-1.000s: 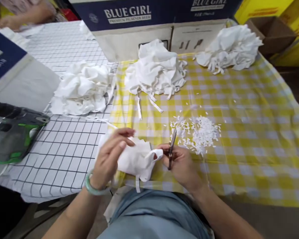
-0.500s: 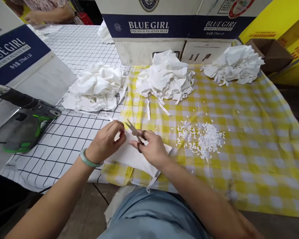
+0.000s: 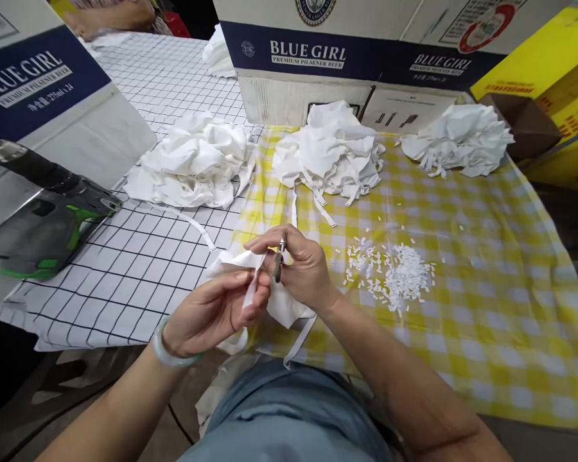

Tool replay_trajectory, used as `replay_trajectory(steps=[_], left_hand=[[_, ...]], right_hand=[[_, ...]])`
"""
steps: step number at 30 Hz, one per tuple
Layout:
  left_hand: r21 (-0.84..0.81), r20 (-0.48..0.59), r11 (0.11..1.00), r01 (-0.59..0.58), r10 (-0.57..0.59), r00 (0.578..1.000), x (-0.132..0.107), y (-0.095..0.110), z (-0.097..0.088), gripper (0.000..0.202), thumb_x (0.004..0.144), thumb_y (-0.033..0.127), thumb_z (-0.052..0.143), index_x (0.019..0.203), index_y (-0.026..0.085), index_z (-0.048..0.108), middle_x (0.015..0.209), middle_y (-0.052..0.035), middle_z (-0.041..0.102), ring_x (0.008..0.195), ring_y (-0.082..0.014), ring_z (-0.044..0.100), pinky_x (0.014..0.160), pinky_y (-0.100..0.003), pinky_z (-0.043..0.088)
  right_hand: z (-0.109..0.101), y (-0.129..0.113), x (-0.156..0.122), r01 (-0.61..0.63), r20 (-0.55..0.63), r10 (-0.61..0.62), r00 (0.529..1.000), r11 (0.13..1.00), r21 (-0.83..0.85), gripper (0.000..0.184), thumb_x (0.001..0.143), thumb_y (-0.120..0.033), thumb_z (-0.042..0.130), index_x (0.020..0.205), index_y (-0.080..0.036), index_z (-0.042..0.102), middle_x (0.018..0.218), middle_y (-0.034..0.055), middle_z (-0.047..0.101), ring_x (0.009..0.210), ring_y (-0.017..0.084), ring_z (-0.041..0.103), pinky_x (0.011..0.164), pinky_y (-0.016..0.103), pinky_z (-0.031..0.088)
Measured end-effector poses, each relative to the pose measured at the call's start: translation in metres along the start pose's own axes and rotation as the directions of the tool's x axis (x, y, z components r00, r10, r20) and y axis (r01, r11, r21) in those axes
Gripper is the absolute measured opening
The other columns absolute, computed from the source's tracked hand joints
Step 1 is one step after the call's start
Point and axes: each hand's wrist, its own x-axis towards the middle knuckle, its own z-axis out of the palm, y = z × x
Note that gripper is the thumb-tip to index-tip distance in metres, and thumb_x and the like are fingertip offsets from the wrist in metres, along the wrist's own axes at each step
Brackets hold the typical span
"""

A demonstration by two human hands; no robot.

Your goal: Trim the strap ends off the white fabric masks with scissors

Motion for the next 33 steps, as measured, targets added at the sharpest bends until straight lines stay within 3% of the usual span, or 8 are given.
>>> replay_trajectory(steps=[5,9,13,15,17,20,25,33], left_hand=[[0.393,-0.153,0.894,-0.216,0.295,0.943,-0.003,-0.009,0.007,0.022,0.084,0.033,0.069,0.092,0.013,0.074,0.065,0.0015,0.046,0.055,-0.0053,0.036,0.05,-0.019,0.028],[0.843,-0.053,0.466,-0.269,0.57,0.82,-0.014,-0.014,0.013,0.025,0.094,0.034,0.056,0.099,0.018,0.074,0.077,-0.0033,0.055,0.074,-0.0141,0.05,0.066,-0.027,0.04],[0.952,0.186,0.023,-0.304,0.748,0.638,-0.014,-0.013,0.02,0.02,0.094,0.023,0.053,0.09,0.021,0.073,0.101,-0.008,0.056,0.106,-0.0219,0.05,0.093,-0.036,0.04],[0.924,0.185,0.086,-0.373,0.753,0.632,-0.008,-0.014,0.02,0.023,0.095,0.022,0.051,0.083,0.02,0.07,0.104,-0.0083,0.055,0.108,-0.0219,0.05,0.094,-0.036,0.04],[0.845,0.108,0.289,-0.451,0.733,0.672,0.001,-0.018,0.016,0.027,0.097,0.025,0.047,0.079,0.018,0.066,0.097,-0.0075,0.053,0.099,-0.0203,0.054,0.086,-0.034,0.044],[0.752,-0.01,0.457,-0.474,0.728,0.685,0.011,-0.027,0.01,0.03,0.098,0.029,0.047,0.076,0.018,0.063,0.084,-0.0056,0.048,0.09,-0.019,0.052,0.072,-0.03,0.043],[0.734,-0.036,0.496,-0.464,0.71,0.703,0.013,-0.04,0.009,0.028,0.098,0.027,0.045,0.079,0.018,0.064,0.095,-0.0057,0.046,0.078,-0.0146,0.044,0.06,-0.027,0.034],[0.753,-0.021,0.494,-0.434,0.678,0.735,0.015,-0.045,0.012,0.031,0.097,0.028,0.045,0.07,0.018,0.056,0.099,-0.0077,0.045,0.091,-0.0195,0.045,0.061,-0.027,0.038]], right_hand=[[-0.009,0.004,-0.009,-0.09,-0.028,0.089,0.996,0.995,-0.047,0.007,0.084,-0.018,0.066,0.088,-0.024,0.068,0.093,0.0009,0.071,0.092,0.017,0.066,0.086,0.032,0.053],[-0.01,0.006,-0.016,-0.341,-0.016,0.34,0.94,0.94,-0.005,0.011,0.078,-0.029,0.072,0.085,-0.02,0.07,0.081,0.0007,0.07,0.077,0.015,0.065,0.073,0.028,0.052],[0.005,0.004,-0.026,-0.54,0.086,0.533,0.842,0.836,0.097,0.028,0.069,-0.044,0.078,0.074,-0.018,0.067,0.069,-0.0011,0.065,0.065,0.013,0.06,0.063,0.026,0.05],[0.012,0.003,-0.034,-0.594,0.126,0.581,0.804,0.79,0.15,0.035,0.066,-0.049,0.08,0.071,-0.018,0.065,0.067,-0.0027,0.063,0.063,0.012,0.059,0.063,0.026,0.051],[0.011,0.003,-0.042,-0.615,0.169,0.593,0.788,0.773,0.158,0.037,0.067,-0.053,0.079,0.073,-0.018,0.065,0.07,-0.0025,0.064,0.066,0.013,0.06,0.066,0.027,0.052],[-0.005,-0.001,-0.05,-0.55,0.158,0.551,0.819,0.833,-0.054,0.035,0.074,-0.052,0.075,0.08,-0.018,0.069,0.079,0.0018,0.066,0.075,0.016,0.062,0.071,0.029,0.051],[-0.041,-0.012,-0.054,-0.226,0.195,0.339,0.92,0.868,-0.443,0.045,0.076,-0.06,0.069,0.07,-0.016,0.064,0.069,0.0042,0.061,0.068,0.016,0.055,0.066,0.029,0.043],[-0.044,-0.015,-0.06,-0.104,0.323,0.362,0.875,0.79,-0.604,0.053,0.065,-0.065,0.075,0.06,-0.019,0.051,0.057,-0.0009,0.052,0.057,0.013,0.046,0.059,0.027,0.033]])
